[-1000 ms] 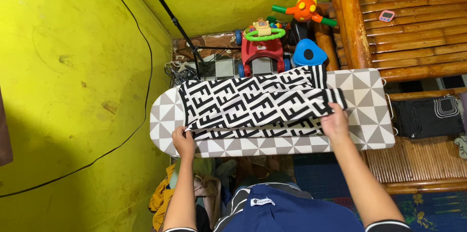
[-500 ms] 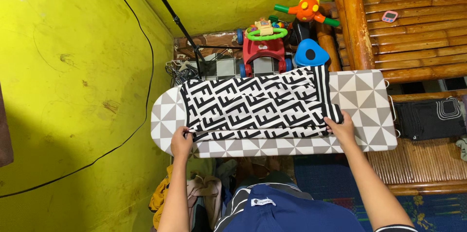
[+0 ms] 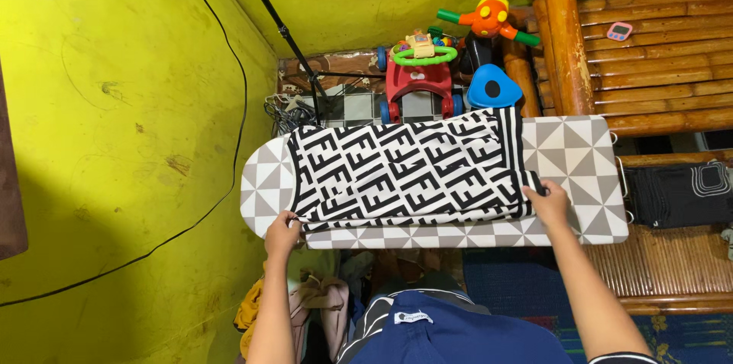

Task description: The person folds a black and white patterned t-shirt, a brown t-shirt, and a yellow hoodie on an ironing board. Each garment is smoothed, folded into a neat rectangle, and placed on a bamboo bench.

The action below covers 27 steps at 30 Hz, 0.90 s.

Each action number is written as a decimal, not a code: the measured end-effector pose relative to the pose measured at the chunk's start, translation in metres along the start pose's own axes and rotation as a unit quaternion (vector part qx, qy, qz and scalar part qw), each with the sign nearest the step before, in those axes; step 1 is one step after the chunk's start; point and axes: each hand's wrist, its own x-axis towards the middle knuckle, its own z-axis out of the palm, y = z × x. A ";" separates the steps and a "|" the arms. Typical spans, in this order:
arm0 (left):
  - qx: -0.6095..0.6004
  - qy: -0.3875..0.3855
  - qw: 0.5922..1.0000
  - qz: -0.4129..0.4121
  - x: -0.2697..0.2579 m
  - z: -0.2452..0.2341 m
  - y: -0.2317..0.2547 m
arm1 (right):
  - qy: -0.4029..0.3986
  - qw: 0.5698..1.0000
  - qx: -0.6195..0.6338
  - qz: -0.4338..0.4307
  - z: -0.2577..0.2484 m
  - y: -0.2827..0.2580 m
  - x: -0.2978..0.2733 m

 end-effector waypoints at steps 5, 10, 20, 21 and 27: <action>0.110 0.135 0.965 0.198 -0.023 0.016 0.068 | 0.139 0.939 -0.217 -0.228 0.013 -0.038 -0.034; 0.018 0.051 0.910 0.410 -0.048 0.053 0.142 | 0.056 0.836 -0.281 -0.468 0.062 -0.079 -0.066; -0.067 0.043 0.939 0.334 0.058 0.049 0.143 | -0.097 0.976 -0.069 -0.180 0.067 -0.117 0.015; -0.038 0.082 0.940 0.330 0.074 0.044 0.141 | -0.060 0.978 -0.031 -0.200 0.068 -0.123 0.035; 0.155 0.125 0.932 0.302 0.160 0.039 0.152 | -0.019 0.895 -0.246 -0.373 0.094 -0.137 0.142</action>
